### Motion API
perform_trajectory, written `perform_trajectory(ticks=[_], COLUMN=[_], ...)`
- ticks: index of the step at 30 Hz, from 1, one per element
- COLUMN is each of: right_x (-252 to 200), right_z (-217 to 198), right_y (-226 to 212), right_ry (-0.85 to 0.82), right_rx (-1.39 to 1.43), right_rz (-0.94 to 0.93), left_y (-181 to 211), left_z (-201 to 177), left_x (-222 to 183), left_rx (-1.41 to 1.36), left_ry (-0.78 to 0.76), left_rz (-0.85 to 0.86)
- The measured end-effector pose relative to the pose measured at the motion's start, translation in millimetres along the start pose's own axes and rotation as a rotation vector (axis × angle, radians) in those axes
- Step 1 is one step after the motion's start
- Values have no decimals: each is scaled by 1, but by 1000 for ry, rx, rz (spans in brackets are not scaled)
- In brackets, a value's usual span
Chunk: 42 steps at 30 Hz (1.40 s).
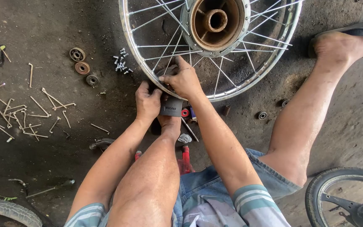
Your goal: The person is assembling or repairing a motorcycle wheel by manually threading spokes into the hub and rim.
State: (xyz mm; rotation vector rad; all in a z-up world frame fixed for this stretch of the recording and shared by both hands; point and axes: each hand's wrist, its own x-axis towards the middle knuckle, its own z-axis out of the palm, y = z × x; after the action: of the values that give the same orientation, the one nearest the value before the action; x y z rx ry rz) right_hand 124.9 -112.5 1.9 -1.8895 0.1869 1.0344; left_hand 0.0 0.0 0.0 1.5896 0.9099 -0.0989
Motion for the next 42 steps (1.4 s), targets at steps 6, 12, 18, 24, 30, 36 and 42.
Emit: perform_trajectory(ticks=[6, 12, 18, 24, 30, 36, 42], right_x=[-6, -16, -9, -20, -38, -44, -16], right_z=[6, 8, 6, 9, -3, -32, -61], right_y=[11, 6, 7, 1, -5, 17, 38], right_ry=[-8, -28, 21, 29, 125, 644, 713], right_rx=[56, 71, -123, -58, -24, 391, -329], right_rz=[-111, -76, -79, -152, -105, 43, 53], left_y=[15, -26, -22, 33, 57, 115, 110], left_z=[-6, 5, 5, -24, -6, 21, 26], left_x=[-9, -4, -6, 0, 39, 69, 74], left_rx=[-93, -154, -129, 240, 1227, 1293, 1279], left_ry=[-44, 62, 105, 125, -323, -812, -871], left_rz=[-97, -100, 27, 671, 755, 233, 301])
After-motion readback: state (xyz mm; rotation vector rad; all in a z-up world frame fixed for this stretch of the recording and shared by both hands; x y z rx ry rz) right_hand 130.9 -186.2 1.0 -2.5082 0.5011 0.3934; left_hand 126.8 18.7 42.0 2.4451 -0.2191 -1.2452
